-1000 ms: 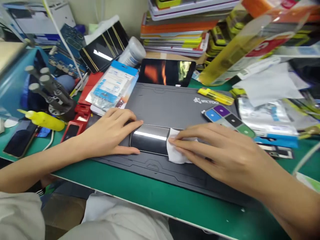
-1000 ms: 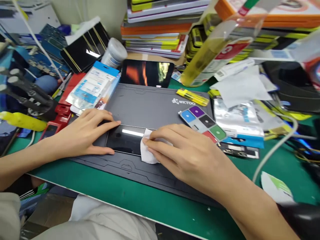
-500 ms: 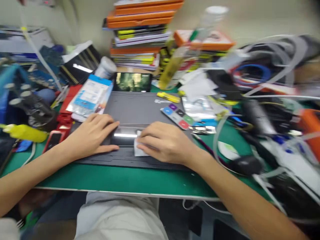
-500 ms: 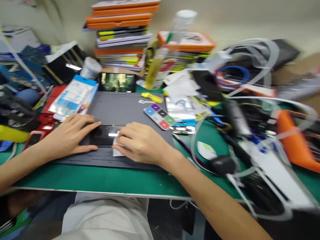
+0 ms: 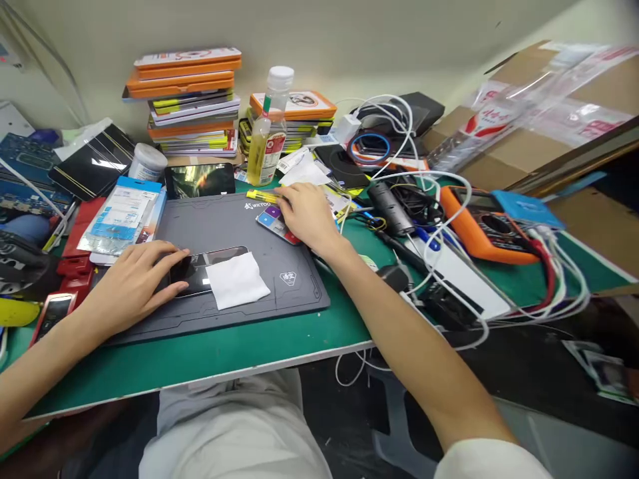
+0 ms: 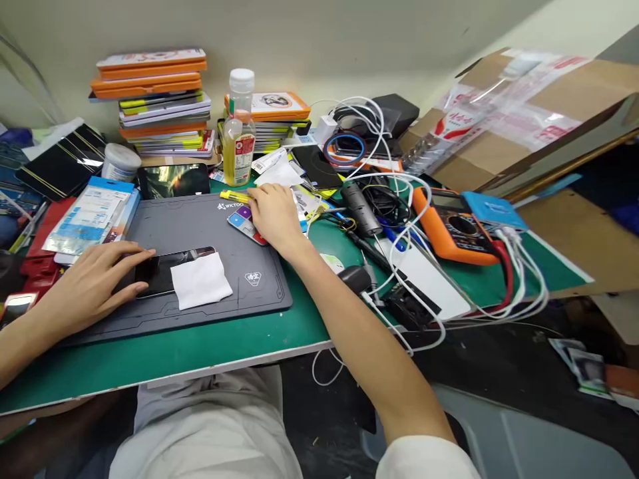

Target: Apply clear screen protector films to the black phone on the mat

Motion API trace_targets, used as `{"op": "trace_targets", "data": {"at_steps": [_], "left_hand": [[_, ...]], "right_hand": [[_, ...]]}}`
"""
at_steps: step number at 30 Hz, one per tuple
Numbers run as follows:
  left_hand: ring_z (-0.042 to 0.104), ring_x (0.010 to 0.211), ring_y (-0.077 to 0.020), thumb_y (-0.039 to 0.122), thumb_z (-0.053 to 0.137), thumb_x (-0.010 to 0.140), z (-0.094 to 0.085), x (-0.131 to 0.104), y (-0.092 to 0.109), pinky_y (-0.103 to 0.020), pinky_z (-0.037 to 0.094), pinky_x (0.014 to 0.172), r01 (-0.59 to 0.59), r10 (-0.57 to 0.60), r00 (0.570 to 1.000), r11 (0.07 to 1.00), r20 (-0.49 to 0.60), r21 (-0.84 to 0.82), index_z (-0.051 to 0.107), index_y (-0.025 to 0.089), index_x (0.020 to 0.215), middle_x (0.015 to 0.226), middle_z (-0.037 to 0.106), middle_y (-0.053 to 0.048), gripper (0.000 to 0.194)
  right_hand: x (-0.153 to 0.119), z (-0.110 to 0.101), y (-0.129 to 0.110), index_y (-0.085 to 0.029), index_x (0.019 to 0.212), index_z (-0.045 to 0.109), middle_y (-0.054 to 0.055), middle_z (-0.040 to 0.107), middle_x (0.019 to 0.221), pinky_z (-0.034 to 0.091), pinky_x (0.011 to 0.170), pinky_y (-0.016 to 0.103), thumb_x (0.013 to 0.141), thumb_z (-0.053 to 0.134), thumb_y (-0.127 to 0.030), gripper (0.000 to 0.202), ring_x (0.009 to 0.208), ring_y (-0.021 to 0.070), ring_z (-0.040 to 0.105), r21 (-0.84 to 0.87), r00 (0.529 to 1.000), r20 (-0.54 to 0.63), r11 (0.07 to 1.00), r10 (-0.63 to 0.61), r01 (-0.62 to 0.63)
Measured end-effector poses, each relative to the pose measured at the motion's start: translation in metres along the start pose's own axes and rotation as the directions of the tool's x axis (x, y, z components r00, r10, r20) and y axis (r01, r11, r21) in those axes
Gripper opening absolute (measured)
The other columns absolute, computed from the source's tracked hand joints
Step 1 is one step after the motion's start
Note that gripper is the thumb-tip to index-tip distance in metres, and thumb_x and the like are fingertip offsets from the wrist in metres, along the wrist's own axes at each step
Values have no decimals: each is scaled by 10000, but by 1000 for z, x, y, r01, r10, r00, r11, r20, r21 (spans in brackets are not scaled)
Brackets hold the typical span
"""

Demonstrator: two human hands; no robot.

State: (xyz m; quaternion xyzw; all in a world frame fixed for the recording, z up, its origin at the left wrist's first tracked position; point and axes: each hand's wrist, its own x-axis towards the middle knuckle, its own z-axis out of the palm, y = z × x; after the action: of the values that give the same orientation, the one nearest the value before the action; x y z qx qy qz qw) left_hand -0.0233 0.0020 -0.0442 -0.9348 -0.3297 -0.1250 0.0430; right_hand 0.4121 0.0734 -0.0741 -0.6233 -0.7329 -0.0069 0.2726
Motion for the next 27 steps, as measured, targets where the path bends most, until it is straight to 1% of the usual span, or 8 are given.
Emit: {"op": "trace_targets", "data": {"at_steps": [3,7,10,13,17,20,22,27], "left_hand": [[779,1571,-459,645,467,1367,-10,1,3,-624,628,1308,34,-34,999,999,-13,27,794,241,1724,1619,836,-221,631],[799,1561,-410,507,557,1363,-25,-6,25,-582,615,1354,128,-125,990,990,-60,52,710,301,1817,1647,834,-173,521],[796,1588,-405,465,613,1359,-29,-7,53,-538,633,1335,201,-188,971,976,-145,78,503,286,1975,1747,788,-188,651],[845,1465,-417,479,642,1353,-23,-4,82,-518,672,1228,137,-118,980,985,-163,109,332,210,2049,1696,810,-239,808],[857,1024,-281,366,538,1382,-11,-11,115,-386,685,928,129,-130,981,991,-142,-18,529,267,1929,1216,901,-74,556],[856,1025,-237,337,556,1369,-15,-46,122,-364,692,954,270,-265,954,963,-141,12,697,334,1774,1239,917,-40,428],[864,1191,-274,368,557,1359,-30,-89,117,-445,705,1094,480,-455,862,874,-222,72,704,353,1759,1410,909,-57,427],[736,1469,-496,528,414,1340,-91,-224,83,-721,609,1125,911,-780,403,390,-479,131,482,408,1935,1608,767,-69,611]], "right_hand": [[5,3,7,-176,1303,961,262,926,1359,590,1262,726,1162,677,-233,322,1368,506,805,49,1000,-16,999,15,-14],[0,-8,2,-227,1316,939,180,935,1388,654,1267,663,1108,788,-207,257,1343,428,846,245,997,-70,969,-14,31],[-15,-18,-18,-276,1298,958,94,945,1317,748,1138,541,1104,905,-289,202,1179,322,887,636,981,-36,752,-190,169],[-37,-25,-51,-283,1217,970,75,934,1242,784,1021,452,1139,992,-423,162,1089,263,885,848,900,-10,473,-437,239],[-66,-30,-89,-260,1252,936,83,928,1235,780,921,364,1208,964,-407,156,1102,232,892,890,807,-87,318,-584,326],[-75,-29,-89,-282,1367,911,80,945,1252,775,955,378,1242,918,-475,230,1103,244,908,828,779,-155,350,-607,437],[-72,-22,-77,-285,1393,897,84,956,1252,756,982,394,1300,823,-453,206,1118,256,917,725,801,-215,458,-559,514],[-60,-4,-53,-268,1141,885,53,942,996,633,760,421,1351,669,-304,303,861,250,860,388,728,-292,619,-620,683]]}}
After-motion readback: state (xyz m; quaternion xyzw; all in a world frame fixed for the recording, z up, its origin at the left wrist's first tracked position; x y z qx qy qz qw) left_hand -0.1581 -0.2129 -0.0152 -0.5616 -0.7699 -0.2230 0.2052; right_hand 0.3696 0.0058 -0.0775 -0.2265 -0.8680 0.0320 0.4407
